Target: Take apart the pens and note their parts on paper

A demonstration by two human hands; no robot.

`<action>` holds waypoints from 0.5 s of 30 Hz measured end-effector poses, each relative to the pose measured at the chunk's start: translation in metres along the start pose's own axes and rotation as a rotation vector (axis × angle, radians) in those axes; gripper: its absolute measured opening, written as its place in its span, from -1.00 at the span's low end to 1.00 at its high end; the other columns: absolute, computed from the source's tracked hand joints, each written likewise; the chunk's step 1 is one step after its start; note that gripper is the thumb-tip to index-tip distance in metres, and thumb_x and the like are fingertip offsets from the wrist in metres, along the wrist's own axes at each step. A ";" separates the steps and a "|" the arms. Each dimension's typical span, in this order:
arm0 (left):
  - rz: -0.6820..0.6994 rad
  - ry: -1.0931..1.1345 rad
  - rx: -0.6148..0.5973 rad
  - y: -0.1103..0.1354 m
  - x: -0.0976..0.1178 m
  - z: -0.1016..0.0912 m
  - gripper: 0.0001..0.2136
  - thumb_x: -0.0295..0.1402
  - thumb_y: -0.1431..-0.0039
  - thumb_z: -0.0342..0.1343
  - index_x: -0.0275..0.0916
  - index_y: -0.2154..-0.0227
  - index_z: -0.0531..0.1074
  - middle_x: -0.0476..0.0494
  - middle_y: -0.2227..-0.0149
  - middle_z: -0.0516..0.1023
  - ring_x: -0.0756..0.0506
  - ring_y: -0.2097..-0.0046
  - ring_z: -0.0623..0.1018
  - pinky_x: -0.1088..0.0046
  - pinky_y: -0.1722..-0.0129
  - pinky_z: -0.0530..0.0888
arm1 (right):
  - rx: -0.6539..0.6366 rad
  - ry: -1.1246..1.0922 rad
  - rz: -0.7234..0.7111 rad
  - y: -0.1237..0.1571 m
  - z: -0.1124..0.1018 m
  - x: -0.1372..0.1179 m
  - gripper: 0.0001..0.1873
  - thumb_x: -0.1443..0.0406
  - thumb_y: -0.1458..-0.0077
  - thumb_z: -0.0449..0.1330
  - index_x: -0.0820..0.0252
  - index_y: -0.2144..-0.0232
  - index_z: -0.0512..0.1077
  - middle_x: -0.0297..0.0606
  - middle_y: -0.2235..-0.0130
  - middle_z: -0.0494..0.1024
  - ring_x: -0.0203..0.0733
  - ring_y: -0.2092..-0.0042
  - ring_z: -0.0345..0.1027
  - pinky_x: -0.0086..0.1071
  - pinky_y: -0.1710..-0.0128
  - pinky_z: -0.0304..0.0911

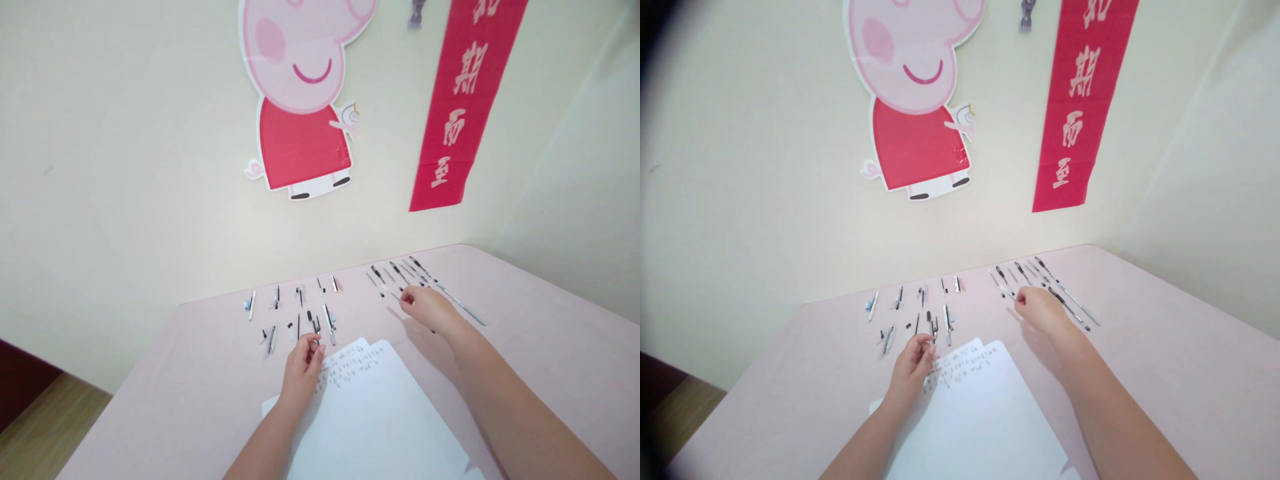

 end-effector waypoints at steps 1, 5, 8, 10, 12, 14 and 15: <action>-0.007 -0.007 -0.002 0.000 -0.001 0.000 -0.81 -0.24 -0.16 -0.07 -0.22 0.23 0.28 0.05 0.52 0.29 0.00 0.48 0.35 0.47 0.46 0.29 | 0.001 0.004 0.031 -0.003 -0.002 0.012 -0.85 0.31 0.03 0.07 0.19 0.48 0.44 -0.23 0.44 0.53 -0.23 0.37 0.35 -0.46 0.43 0.03; -0.029 -0.015 -0.013 0.001 -0.003 0.001 -0.79 -0.21 -0.17 -0.09 -0.23 0.25 0.31 0.05 0.54 0.30 -0.01 0.48 0.36 0.48 0.47 0.30 | -0.009 0.060 0.182 -0.008 0.000 0.048 -0.83 0.28 0.05 0.07 0.21 0.48 0.44 -0.18 0.41 0.53 -0.17 0.36 0.36 -0.43 0.45 0.05; -0.044 0.015 -0.007 0.000 -0.005 0.002 -0.77 -0.20 -0.16 -0.09 -0.24 0.26 0.31 0.03 0.52 0.33 -0.01 0.48 0.38 0.48 0.48 0.31 | -0.090 0.114 0.219 -0.007 0.019 0.052 -0.81 0.29 0.04 0.06 0.24 0.43 0.45 -0.10 0.35 0.54 -0.10 0.29 0.39 -0.40 0.42 0.09; -0.056 0.038 -0.001 0.000 -0.005 0.002 -0.77 -0.19 -0.16 -0.08 -0.24 0.27 0.32 0.01 0.51 0.36 -0.02 0.46 0.40 0.48 0.48 0.33 | -0.114 0.153 0.229 -0.006 0.029 0.049 -0.78 0.33 0.02 0.04 0.28 0.37 0.46 -0.04 0.27 0.54 -0.06 0.23 0.39 -0.38 0.39 0.12; -0.060 0.052 0.003 0.000 -0.004 0.002 -0.77 -0.19 -0.15 -0.07 -0.23 0.27 0.33 0.00 0.50 0.38 -0.02 0.45 0.42 0.48 0.48 0.34 | -0.105 0.184 0.237 -0.004 0.036 0.043 -0.74 0.34 0.00 0.02 0.30 0.31 0.46 0.00 0.21 0.52 -0.03 0.18 0.39 -0.36 0.35 0.16; -0.073 0.066 0.017 0.000 -0.003 0.001 -0.76 -0.19 -0.12 -0.05 -0.23 0.28 0.35 0.00 0.51 0.39 -0.02 0.45 0.43 0.48 0.48 0.35 | -0.098 0.210 0.242 -0.003 0.040 0.039 -0.71 0.34 -0.03 0.00 0.32 0.27 0.46 0.03 0.18 0.51 -0.01 0.15 0.39 -0.33 0.31 0.19; -0.093 0.072 0.035 0.000 -0.004 0.000 -0.76 -0.18 -0.10 -0.03 -0.23 0.30 0.37 0.00 0.52 0.39 -0.02 0.46 0.43 0.48 0.48 0.36 | -0.100 0.223 0.246 -0.003 0.041 0.038 -0.70 0.34 -0.04 -0.01 0.33 0.25 0.46 0.04 0.18 0.51 0.00 0.14 0.39 -0.32 0.30 0.20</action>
Point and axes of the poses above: each hand's wrist, its own y-axis away from the middle knuckle, its own z-axis out of the palm, x = y × z, the point moved 8 cm from there along -y, towards the middle knuckle
